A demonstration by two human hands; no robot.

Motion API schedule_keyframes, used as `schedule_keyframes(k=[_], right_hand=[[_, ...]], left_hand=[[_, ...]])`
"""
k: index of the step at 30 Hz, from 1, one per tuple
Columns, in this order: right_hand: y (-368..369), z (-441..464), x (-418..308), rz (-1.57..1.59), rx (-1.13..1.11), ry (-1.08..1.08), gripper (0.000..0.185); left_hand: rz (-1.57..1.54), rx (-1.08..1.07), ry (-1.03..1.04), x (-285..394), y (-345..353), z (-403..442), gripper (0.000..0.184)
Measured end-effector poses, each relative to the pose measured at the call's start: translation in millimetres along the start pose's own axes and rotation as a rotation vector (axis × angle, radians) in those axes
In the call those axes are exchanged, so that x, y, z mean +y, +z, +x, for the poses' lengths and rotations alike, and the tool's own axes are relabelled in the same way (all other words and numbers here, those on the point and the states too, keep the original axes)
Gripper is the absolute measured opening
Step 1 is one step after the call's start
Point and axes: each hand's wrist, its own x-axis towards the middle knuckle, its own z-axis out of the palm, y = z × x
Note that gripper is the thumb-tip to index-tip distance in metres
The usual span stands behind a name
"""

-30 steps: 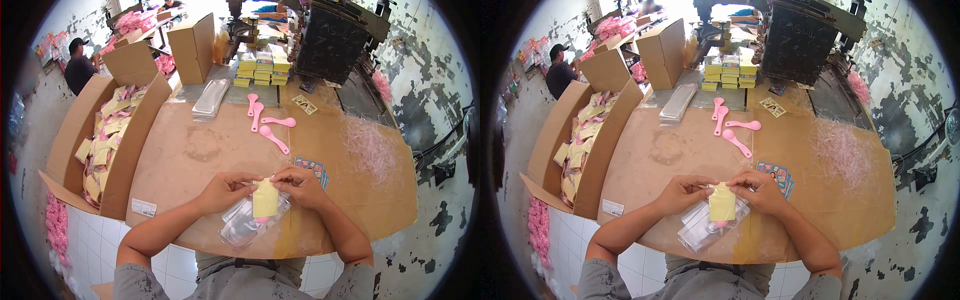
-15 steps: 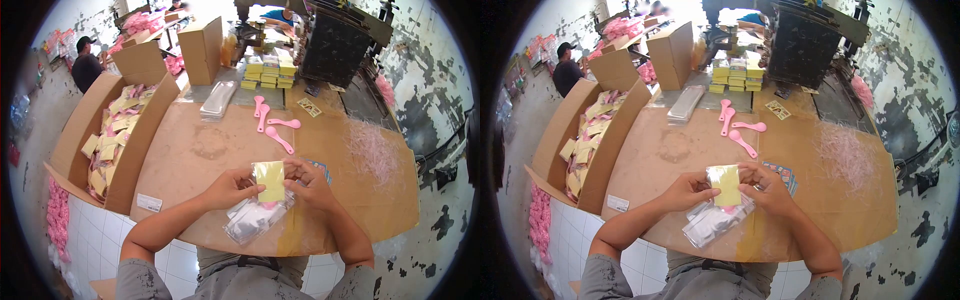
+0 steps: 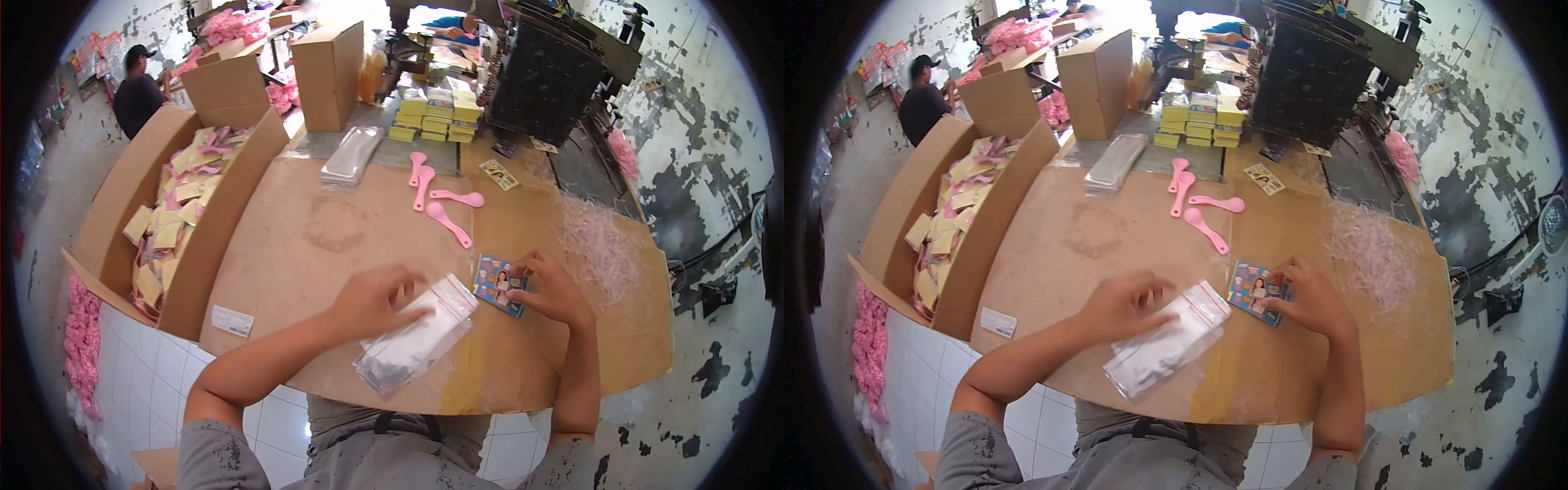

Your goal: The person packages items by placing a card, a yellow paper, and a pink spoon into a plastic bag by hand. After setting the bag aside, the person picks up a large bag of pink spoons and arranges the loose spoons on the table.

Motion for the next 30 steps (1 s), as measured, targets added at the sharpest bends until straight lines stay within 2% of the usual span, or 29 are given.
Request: schedule_keyframes(k=[2,3,6,9,12,15,18,21,27,30], right_hand=[[5.2,2.8,8.7,0.138,-0.032,0.053,0.036],[7.8,1.3,11.5,0.214,-0.050,0.082,0.036],[6.4,1.6,15.2,0.243,-0.078,0.078,0.034],[17.7,4.9,25.7,0.129,0.098,-0.088,0.033],[16.4,7.4,17.9,0.167,0.069,0.099,0.032],[21.8,5.5,12.0,0.178,0.148,0.037,0.030],[22.7,5.6,16.1,0.108,0.156,-0.015,0.032],[18.5,8.7,12.6,0.174,0.194,0.046,0.030],[26.1,5.2,6.3,0.591,0.235,0.099,0.022],[46.5,3.5,-9.7,0.968,0.233,-0.053,0.023]], left_hand=[[0.253,-0.035,0.198,2.7,15.6,-3.5,0.038],[0.289,-0.025,0.232,-1.2,19.0,-2.1,0.035],[0.195,-0.084,0.087,-4.3,17.7,-0.2,0.033],[0.080,-0.110,0.005,-11.4,13.6,0.2,0.031],[-0.131,-0.079,-0.147,-7.2,11.8,-0.2,0.027],[-0.436,-0.053,-0.249,-14.0,13.5,-1.6,0.025],[-0.450,-0.079,-0.239,-17.7,11.4,-1.3,0.019],[-0.460,-0.082,-0.158,-31.1,14.5,-0.9,0.023],[-0.720,-0.080,-0.260,-18.8,10.1,0.9,0.030],[-0.671,-0.097,-0.340,-16.0,10.9,2.8,0.025]])
